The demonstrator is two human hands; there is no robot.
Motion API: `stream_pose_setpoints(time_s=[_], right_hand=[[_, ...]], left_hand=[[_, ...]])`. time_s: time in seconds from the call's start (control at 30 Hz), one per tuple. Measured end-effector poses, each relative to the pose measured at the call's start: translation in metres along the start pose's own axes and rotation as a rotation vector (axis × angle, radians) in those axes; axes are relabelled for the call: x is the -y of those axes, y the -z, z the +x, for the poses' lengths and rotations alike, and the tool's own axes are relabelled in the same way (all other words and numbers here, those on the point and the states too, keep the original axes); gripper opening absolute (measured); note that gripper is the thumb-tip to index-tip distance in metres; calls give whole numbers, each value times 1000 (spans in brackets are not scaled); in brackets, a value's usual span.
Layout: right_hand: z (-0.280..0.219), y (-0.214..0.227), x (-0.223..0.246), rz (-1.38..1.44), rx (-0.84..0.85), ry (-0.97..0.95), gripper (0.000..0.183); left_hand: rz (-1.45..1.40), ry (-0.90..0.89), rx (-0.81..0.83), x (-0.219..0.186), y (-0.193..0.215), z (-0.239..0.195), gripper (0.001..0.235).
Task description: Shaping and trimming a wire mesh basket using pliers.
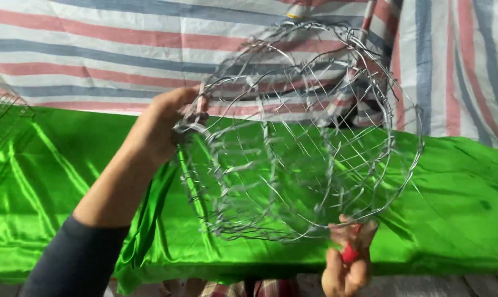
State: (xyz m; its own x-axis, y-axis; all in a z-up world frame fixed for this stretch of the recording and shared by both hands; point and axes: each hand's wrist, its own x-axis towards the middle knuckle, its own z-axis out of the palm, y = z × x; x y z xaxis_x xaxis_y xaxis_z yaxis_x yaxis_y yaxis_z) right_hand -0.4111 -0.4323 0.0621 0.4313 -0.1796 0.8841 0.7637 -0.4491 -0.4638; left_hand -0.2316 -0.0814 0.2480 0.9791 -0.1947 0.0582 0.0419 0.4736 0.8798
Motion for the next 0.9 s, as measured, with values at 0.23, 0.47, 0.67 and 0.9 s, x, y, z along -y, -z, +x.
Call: stream_pose_setpoints(time_s=[0.23,0.47,0.67,0.9], right_hand=[[17,55,22,-58,-465,-373,25],[107,75,16,228,-264,-614,12],[121,55,28,171,-121,-656,24],[99,41,23,257,-25,-686,37]], left_hand=[[233,-132,-3,-36,-30,-31,33],[641,-494,118,-76,-53,-43,11],[1274,-561,131,-108,-106,-63,44],[1567,-337,328,-95,-157,-46,38]])
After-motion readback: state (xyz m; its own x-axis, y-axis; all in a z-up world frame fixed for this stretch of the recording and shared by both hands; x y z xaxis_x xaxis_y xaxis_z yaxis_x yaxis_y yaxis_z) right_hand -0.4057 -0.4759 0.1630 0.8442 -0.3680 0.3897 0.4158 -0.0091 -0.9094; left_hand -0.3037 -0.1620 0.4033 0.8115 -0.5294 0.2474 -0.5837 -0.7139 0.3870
